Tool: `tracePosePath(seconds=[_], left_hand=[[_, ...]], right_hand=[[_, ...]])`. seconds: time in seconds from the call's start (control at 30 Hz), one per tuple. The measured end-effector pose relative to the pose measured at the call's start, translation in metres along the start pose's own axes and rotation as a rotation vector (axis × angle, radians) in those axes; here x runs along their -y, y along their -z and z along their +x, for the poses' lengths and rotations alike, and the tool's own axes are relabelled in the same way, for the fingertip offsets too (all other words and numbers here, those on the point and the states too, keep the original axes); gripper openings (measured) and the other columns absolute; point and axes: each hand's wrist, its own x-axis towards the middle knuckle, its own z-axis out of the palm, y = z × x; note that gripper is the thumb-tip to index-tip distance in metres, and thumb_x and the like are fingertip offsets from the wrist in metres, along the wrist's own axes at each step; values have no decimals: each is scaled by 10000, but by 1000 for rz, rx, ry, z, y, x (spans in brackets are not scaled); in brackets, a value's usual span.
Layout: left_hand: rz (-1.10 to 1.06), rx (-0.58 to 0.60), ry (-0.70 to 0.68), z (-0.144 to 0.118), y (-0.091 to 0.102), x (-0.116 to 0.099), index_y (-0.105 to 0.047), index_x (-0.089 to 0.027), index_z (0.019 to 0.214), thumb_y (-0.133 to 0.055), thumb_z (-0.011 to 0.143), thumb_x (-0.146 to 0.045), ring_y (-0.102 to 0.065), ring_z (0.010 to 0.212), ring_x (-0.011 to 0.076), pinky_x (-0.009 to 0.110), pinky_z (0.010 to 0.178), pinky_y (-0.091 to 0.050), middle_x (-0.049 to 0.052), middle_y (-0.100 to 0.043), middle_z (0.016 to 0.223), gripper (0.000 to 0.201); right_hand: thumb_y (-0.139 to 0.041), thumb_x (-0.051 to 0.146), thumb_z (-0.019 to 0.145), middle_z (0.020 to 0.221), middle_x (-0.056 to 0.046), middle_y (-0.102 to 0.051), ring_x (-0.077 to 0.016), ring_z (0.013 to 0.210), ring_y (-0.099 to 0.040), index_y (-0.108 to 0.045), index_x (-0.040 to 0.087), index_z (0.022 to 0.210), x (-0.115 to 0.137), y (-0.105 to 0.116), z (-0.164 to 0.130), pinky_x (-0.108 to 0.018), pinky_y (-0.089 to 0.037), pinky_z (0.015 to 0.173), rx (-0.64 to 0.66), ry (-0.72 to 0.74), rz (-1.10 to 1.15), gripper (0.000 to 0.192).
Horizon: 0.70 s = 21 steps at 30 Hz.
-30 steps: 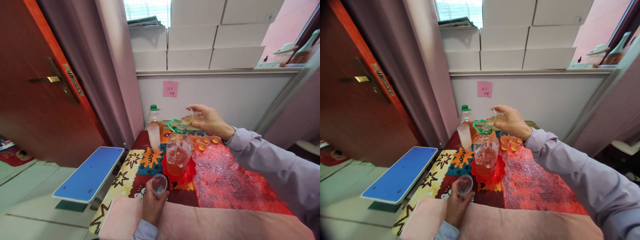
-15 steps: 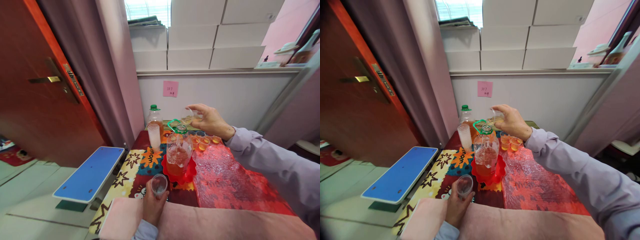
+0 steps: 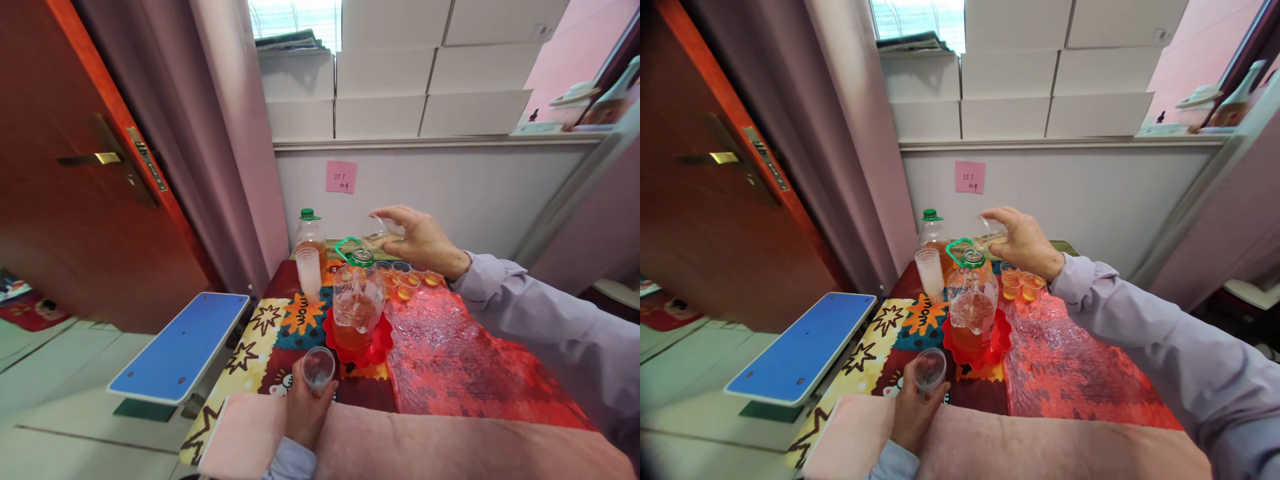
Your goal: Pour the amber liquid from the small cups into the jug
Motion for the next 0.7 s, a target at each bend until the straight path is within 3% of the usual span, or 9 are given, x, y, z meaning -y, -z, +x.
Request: tracePosePath(seconds=[0.7], left_hand=[[-28,-39,-55,0,-3,5,-582,-211,1159,-818,679,-506,-776,1041,327,513,898,-627,140,-783,1144,611]], right_hand=[[-623,61,711,1319,-51,-744,-276,1209,-699,-716,244,1294,10,-1,2,-462,-545,1096,30,117,-24,619]])
